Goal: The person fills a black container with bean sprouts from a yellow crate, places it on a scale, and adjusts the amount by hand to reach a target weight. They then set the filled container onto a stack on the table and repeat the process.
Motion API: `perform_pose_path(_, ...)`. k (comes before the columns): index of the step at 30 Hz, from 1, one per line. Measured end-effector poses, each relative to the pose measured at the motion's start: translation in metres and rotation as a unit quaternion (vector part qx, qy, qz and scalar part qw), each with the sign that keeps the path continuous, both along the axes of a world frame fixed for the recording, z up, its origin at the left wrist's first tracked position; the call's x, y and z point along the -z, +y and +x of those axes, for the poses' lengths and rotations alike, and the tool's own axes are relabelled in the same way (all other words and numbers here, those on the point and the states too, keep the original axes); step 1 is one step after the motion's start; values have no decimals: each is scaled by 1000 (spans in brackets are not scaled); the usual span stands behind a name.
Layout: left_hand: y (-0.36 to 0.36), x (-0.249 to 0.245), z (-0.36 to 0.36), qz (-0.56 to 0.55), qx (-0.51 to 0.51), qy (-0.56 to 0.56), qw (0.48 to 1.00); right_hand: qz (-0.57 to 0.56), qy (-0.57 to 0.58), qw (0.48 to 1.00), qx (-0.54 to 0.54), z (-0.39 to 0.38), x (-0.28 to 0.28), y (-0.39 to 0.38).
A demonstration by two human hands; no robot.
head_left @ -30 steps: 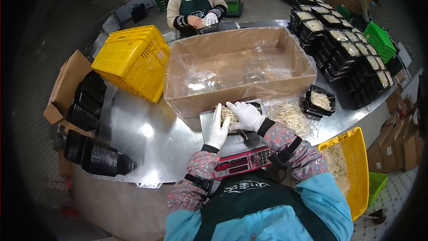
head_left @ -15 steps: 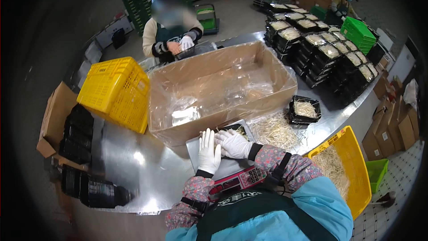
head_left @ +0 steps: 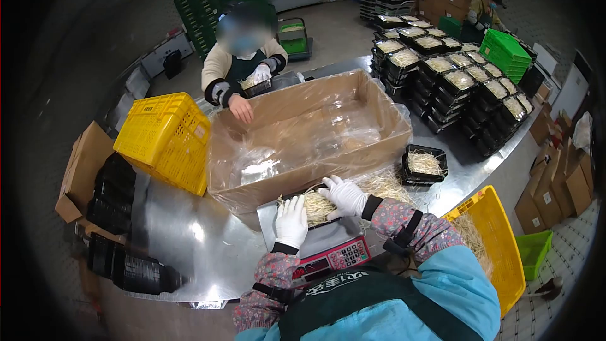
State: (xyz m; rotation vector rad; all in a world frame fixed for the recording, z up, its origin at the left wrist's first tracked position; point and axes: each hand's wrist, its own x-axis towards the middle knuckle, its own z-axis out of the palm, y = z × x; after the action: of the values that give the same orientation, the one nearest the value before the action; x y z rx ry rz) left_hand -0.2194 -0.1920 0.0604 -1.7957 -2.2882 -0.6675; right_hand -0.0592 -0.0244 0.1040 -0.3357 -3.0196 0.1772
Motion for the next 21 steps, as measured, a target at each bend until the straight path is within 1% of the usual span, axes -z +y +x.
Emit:
perform_pose_path(1, 2, 0, 0, -3, -5, -11, 1000, -17, -11, 1000, 9, 1, 3, 5)
perform_pose_path(3, 7, 3, 0, 8, -9, -25, 1000, -17, -22, 999, 32, -1, 10, 8)
perform_pose_path(4, 9, 3, 1, 5, -16, -15, 1000, 21, 8, 998, 55, -3, 14, 4)
perform_pose_path(5, 10, 4, 2, -1, -23, -7, 1000, 63, 37, 996, 45, -2, 17, 1)
perform_pose_path(7, 9, 0, 5, -23, -29, -38, 999, 68, 48, 996, 40, -3, 22, 0)
perform_pose_path(9, 6, 0, 6, -5, -23, -36, 999, 2, 33, 998, 56, 0, 16, 8)
perform_pose_path(10, 5, 3, 5, 6, -20, -53, 998, -59, 59, 995, 45, 6, 8, 10)
perform_pose_path(11, 5, 5, 3, 18, -18, -69, 997, -81, 38, 992, 86, 11, -7, 8)
perform_pose_path(12, 3, -1, 4, 32, -18, -101, 994, -109, 49, 989, 87, 17, -11, 14)
perform_pose_path(13, 1, 1, 1, 78, -2, -156, 985, -108, 68, 988, 91, 25, -17, 20)
perform_pose_path(14, -2, 3, -2, 91, -3, -199, 976, -123, 86, 985, 84, 32, -19, 30)
perform_pose_path(15, -4, 1, -6, 103, -4, -240, 965, -146, 94, 982, 80, 39, -23, 39)
perform_pose_path(16, -10, -14, -5, 121, 4, -267, 956, -166, 94, 977, 94, 49, -44, 38)
perform_pose_path(17, -16, -28, -3, 139, 11, -294, 946, -183, 116, 973, 81, 57, -40, 49)
perform_pose_path(18, -19, -26, -8, 154, 15, -377, 913, -214, 122, 965, 93, 64, -41, 55)
perform_pose_path(19, -24, -35, -10, 142, 2, -437, 888, -246, 127, 955, 105, 71, -45, 59)
perform_pose_path(21, -24, -32, -18, 210, 39, -553, 805, -316, 108, 930, 153, 81, -49, 64)
